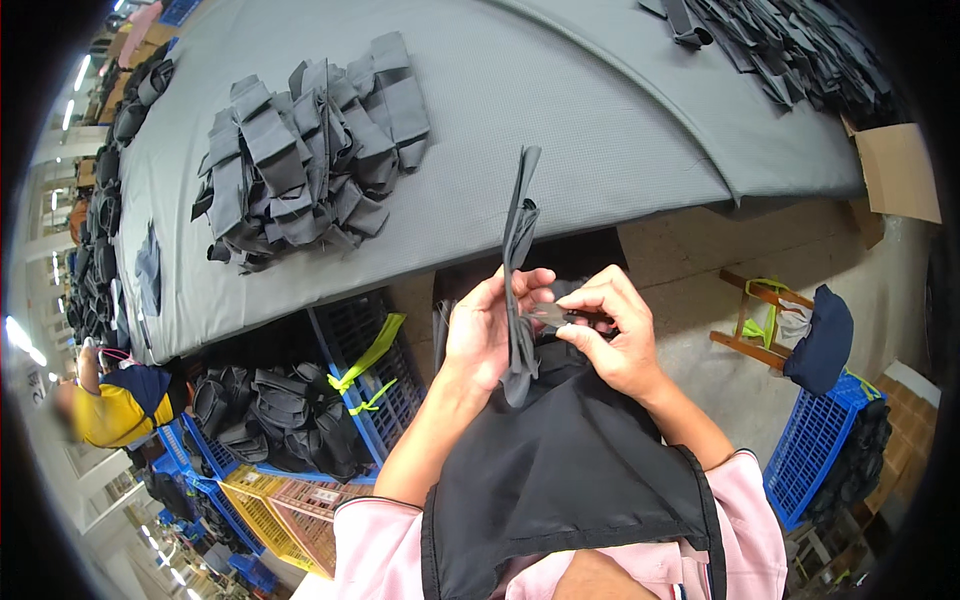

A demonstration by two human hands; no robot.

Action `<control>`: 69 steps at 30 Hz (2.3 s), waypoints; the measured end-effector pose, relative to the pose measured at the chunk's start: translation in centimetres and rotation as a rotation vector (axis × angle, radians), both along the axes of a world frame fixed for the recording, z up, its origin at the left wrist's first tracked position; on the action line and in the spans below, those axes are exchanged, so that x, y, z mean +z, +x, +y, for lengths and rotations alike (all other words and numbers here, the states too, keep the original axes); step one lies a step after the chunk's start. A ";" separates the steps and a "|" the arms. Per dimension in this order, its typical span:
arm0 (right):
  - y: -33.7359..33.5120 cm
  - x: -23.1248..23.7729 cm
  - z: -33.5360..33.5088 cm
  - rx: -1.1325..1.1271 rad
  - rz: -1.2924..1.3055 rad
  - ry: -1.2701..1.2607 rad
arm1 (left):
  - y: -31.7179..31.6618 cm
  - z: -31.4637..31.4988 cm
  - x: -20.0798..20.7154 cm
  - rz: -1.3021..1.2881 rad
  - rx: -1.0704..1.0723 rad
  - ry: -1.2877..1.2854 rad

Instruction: The person is using small thread snips to trim excess threads or cut specific sections of black fabric straps at a workbench.

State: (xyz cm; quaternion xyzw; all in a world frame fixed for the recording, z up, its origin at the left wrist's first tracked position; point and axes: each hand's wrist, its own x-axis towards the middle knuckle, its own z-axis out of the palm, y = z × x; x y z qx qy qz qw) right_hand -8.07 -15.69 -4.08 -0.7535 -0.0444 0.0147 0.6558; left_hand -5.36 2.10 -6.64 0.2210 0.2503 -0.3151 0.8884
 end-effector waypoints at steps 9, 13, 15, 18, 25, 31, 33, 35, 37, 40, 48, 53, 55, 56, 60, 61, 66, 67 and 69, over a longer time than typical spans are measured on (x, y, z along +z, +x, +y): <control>0.0 -0.8 2.3 -0.030 -0.153 0.033 | -0.7 -1.4 0.0 0.007 0.026 -0.279; 0.2 -1.2 2.7 -0.070 -0.294 -0.079 | -1.0 -1.5 -0.5 0.059 0.035 -0.302; 0.3 -1.4 2.7 -0.082 -0.370 -0.133 | -1.1 -1.5 -0.8 0.066 0.040 -0.288; -0.1 -0.9 2.6 -0.090 -0.329 -0.111 | -1.0 -1.7 -0.7 0.055 0.035 -0.409; -0.7 -0.2 2.3 -0.066 -0.186 -0.059 | -0.6 -1.9 0.2 0.026 0.005 -0.413; -0.4 -0.1 2.7 -0.034 -0.189 -0.046 | -0.9 -1.9 -0.3 0.112 0.012 -0.343; -0.3 0.0 2.7 -0.036 -0.208 -0.034 | -1.0 -2.0 0.0 0.106 0.002 -0.407; -0.4 -0.7 2.8 -0.051 -0.278 -0.113 | -1.0 -2.5 1.0 0.212 0.023 -0.117; -0.4 -0.9 2.9 -0.063 -0.294 -0.124 | -1.1 -2.5 0.5 0.178 0.034 -0.165; -0.7 -0.7 2.6 -0.080 -0.297 -0.130 | -1.1 -2.5 0.1 0.112 0.028 -0.281; 0.8 0.0 2.8 0.014 0.087 0.162 | -1.7 -2.3 1.2 -0.288 0.050 0.270; -0.7 0.3 2.0 0.072 0.357 0.346 | -0.8 -1.6 3.1 -0.333 -0.026 0.094; -0.9 0.2 2.4 0.073 0.439 0.480 | -0.3 -1.5 3.1 -0.381 -0.013 0.156; -1.1 0.1 2.3 0.070 0.437 0.476 | -0.2 -1.6 3.2 -0.385 -0.014 0.180; -1.0 1.7 0.8 -0.036 0.155 0.035 | -0.1 -0.9 2.5 -0.335 -0.061 0.324; -0.9 2.1 0.4 -0.121 0.081 -0.089 | -0.1 -0.7 2.3 -0.335 -0.061 0.322; 1.2 2.5 -0.1 -0.142 -0.189 -0.429 | -0.3 -0.6 2.8 -0.262 -0.097 0.277; 1.6 2.5 -0.2 -0.123 -0.243 -0.503 | -0.3 -0.6 3.0 -0.254 -0.124 0.284; 2.0 2.0 -0.4 -0.104 -0.296 -0.579 | -0.2 -0.7 3.3 -0.255 -0.136 0.297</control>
